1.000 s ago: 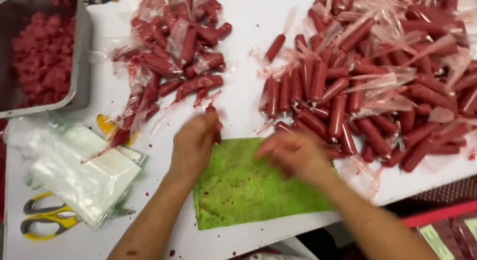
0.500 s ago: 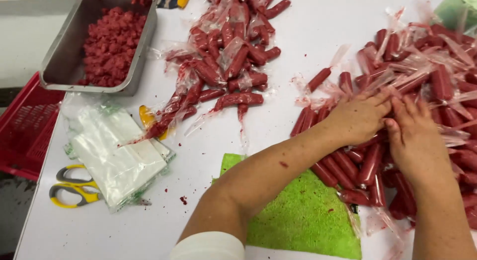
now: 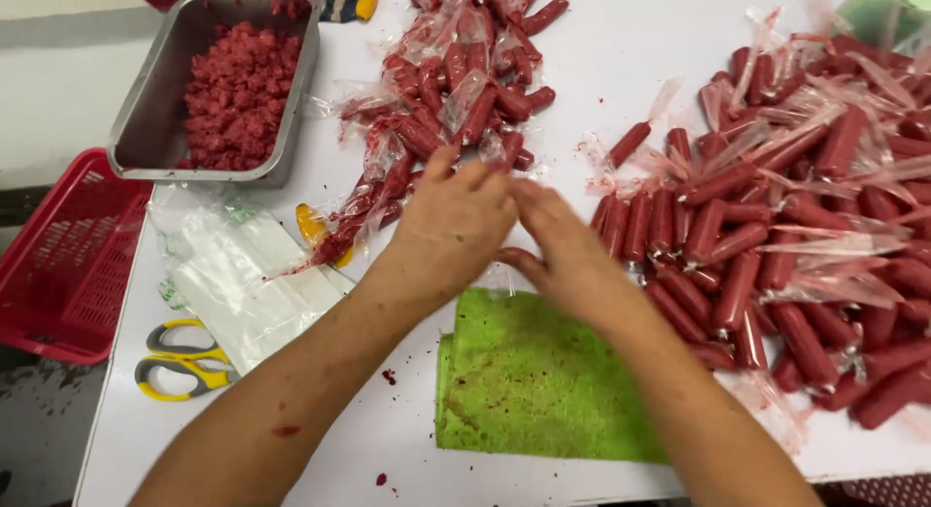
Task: Tying the ends of small red food packages in plastic casings by twisting and knotting the film.
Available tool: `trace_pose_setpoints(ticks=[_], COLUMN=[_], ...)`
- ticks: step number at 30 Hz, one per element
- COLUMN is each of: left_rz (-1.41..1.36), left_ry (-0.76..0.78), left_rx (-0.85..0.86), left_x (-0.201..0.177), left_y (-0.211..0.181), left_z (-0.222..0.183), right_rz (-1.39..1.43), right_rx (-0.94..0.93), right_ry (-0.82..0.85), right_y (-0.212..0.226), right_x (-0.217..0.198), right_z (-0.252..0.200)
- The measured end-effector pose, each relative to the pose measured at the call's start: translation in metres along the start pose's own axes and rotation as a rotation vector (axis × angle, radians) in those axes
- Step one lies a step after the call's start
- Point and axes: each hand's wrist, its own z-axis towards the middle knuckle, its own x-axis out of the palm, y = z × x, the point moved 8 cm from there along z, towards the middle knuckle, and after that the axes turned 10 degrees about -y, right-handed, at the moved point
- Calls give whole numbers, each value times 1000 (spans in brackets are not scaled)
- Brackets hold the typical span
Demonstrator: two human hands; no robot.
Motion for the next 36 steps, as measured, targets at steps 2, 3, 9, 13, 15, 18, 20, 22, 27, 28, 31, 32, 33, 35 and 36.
trace_pose_setpoints(ticks=[2,3,9,13,15,18,20,22,27,28,31,32,33,35,36], left_rz=[16,37,-913,-1018,-938,-1172,-1336,-1503,-1025,-1033,-859,-879,-905,-924,-928], left_ry=[-61,-107,-169,-222,-341,-212,-139,-64,296,295,557,486,417,449,478], left_rx=[64,111,-946,-981,-873,-1201,-1148,-1095,-953,-950,-754,-737,-716,-726,-753], left_x=[-32,-50,-51,-43,-46,-38,-22,-1,-18,-28,-42,-47,-52,-47,-44], left_y=[-1,-6,22,-28,-37,-41,-47,-74,-103,-98,-105,-105,-104,-106,-104], left_z=[16,19,-91,-97,-85,-81,-93,-112,-121,-114,-103,-99,-93,-99,-105], right_rz=[396,806,1509,1317,1386,1485,1497,1502,561,552,-598,-612,-603,-663,-709], right_rx=[224,449,731,869,843,769,727,693,171,171,630,189,-249,-315,-400], right_ry=[-137,-259,-367,-325,-258,-172,-235,-297,-843,-844,-90,128,345,292,241], right_y=[-6,-16,16,21,17,11,37,47,3,41,104,120,138,132,132], right_x=[7,16,37,74,79,66,43,25,-90,-128,-132,-96,-61,-48,-39], right_z=[-1,-9,-49,-95,-112,-123,-108,-102,-161,-135,-118,-109,-118,-114,-111])
